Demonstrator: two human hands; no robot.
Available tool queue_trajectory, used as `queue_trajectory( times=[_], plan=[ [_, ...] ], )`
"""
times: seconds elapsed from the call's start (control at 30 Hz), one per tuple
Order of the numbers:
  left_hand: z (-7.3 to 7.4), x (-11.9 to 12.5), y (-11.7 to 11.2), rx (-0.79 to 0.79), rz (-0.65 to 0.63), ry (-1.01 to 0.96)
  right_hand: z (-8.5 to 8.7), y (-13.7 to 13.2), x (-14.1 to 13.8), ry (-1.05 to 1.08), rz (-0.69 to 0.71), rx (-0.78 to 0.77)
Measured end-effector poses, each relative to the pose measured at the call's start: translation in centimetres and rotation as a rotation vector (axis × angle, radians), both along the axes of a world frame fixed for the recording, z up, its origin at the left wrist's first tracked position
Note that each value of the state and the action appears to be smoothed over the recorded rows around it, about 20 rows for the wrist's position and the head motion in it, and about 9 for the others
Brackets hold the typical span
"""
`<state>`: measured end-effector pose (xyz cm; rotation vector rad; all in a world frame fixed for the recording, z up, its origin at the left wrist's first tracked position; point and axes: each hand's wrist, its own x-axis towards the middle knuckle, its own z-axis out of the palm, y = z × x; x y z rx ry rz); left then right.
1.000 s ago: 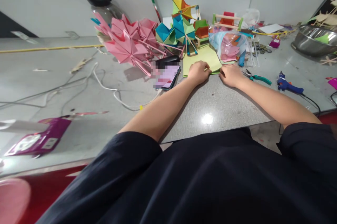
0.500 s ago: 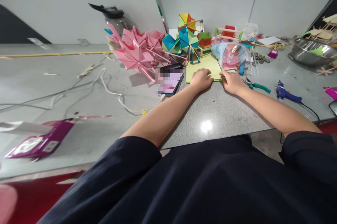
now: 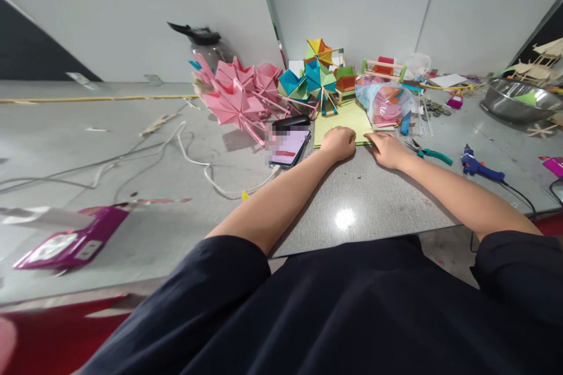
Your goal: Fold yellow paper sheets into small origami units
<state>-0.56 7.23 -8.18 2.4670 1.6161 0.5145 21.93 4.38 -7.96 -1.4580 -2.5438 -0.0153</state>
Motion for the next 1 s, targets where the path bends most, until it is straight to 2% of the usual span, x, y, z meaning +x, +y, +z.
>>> queue_trajectory(
  times=[0.4,0.73,0.87,1.0],
  plan=[
    [-0.5,-0.6,1.1,-0.054,0.042,-0.059,-1.7,0.8,0.1,0.03,0.012,0.022],
    [-1.0,-0.8,1.0,-0.035,0.067,-0.1,-2.2,0.6,0.4,0.097,-0.042,0.177],
    [-0.5,-0.5,0.3,0.015,0.076,-0.064,-2.5,0.8,0.7,0.136,-0.013,0.226],
    [0.6,-0.2,-1.6,0.102,0.096,-0.008,-2.8,1.4,1.2,0.194,0.043,0.29]
  ],
)
